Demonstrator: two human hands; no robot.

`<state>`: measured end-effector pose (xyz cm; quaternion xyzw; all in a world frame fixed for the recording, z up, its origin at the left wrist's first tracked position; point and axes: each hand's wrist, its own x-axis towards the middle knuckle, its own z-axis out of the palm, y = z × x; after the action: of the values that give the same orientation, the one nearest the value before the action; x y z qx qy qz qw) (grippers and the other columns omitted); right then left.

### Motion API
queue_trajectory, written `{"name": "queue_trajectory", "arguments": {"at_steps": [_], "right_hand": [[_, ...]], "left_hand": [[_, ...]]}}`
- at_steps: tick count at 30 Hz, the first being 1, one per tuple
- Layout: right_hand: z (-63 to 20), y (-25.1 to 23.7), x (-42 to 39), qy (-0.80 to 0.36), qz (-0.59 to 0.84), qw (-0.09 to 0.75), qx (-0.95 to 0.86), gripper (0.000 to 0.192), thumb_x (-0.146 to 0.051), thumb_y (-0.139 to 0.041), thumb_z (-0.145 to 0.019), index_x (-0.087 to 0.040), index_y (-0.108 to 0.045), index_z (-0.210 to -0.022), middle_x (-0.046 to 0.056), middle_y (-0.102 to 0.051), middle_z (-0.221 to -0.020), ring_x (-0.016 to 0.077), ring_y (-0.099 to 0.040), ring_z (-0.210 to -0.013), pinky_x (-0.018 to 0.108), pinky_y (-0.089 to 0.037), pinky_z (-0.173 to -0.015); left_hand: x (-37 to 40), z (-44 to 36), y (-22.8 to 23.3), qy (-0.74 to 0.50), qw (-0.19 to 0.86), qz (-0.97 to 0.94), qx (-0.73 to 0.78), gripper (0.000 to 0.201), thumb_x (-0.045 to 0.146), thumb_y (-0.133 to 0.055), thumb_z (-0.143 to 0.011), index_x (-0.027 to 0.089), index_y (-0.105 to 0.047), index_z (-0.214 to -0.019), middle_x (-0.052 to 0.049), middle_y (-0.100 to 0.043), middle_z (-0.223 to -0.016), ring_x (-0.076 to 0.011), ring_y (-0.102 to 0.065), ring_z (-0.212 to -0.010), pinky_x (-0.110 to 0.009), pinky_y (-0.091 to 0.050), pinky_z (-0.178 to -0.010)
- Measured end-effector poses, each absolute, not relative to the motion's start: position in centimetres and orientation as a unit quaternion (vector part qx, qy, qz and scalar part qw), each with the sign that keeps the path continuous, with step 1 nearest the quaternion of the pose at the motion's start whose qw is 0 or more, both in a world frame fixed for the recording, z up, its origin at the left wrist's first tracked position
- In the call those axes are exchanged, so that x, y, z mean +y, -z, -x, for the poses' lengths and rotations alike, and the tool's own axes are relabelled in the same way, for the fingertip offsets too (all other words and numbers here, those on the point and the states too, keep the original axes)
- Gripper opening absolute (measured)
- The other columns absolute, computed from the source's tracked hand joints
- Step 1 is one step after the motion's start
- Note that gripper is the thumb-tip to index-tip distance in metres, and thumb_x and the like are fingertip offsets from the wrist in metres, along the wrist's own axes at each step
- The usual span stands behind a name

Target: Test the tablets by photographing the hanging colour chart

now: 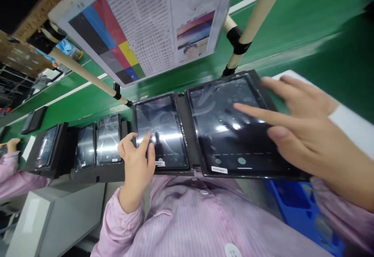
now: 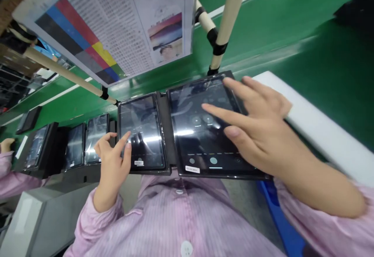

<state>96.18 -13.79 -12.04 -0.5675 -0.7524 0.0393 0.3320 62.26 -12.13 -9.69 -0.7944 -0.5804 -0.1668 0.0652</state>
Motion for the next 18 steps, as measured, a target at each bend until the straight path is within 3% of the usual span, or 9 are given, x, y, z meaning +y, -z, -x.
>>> {"name": "queue_trajectory", "arguments": {"at_steps": [5, 11, 18], "right_hand": [[-96.9, 12.3, -15.4, -0.046, 0.614, 0.341, -0.711, 0.053, -0.049, -0.026, -0.104, -0.024, -0.068, -0.123, 0.012, -0.038, -0.154, 0.0357, -0.031, -0.146, 0.065, -0.026, -0.114], [-97.1, 13.1, -16.8, 0.007, 0.645, 0.315, -0.696, 0.048, -0.037, -0.032, -0.104, -0.021, -0.077, -0.105, 0.011, -0.043, -0.151, 0.0372, -0.034, -0.144, 0.065, -0.03, -0.111], [-97.1, 13.5, -16.8, 0.018, 0.629, 0.331, -0.703, 0.044, -0.035, -0.034, -0.104, -0.027, -0.076, -0.108, 0.006, -0.048, -0.148, 0.0377, -0.039, -0.14, 0.065, -0.033, -0.107]], "left_hand": [[-11.2, -62.3, 9.9, 0.083, 0.083, 0.803, -0.584, 0.039, 0.032, -0.049, -0.097, 0.021, -0.067, -0.131, -0.018, -0.044, -0.12, -0.0349, -0.04, -0.114, -0.057, -0.036, -0.099], [-11.5, -62.1, 10.0, 0.137, 0.091, 0.822, -0.546, 0.04, 0.031, -0.049, -0.098, 0.013, -0.068, -0.127, -0.018, -0.045, -0.113, -0.0329, -0.043, -0.11, -0.057, -0.036, -0.099], [-12.3, -63.4, 9.9, 0.127, 0.034, 0.836, -0.532, 0.035, 0.027, -0.049, -0.097, 0.022, -0.07, -0.125, -0.015, -0.045, -0.115, -0.0316, -0.044, -0.113, -0.055, -0.036, -0.1]]}}
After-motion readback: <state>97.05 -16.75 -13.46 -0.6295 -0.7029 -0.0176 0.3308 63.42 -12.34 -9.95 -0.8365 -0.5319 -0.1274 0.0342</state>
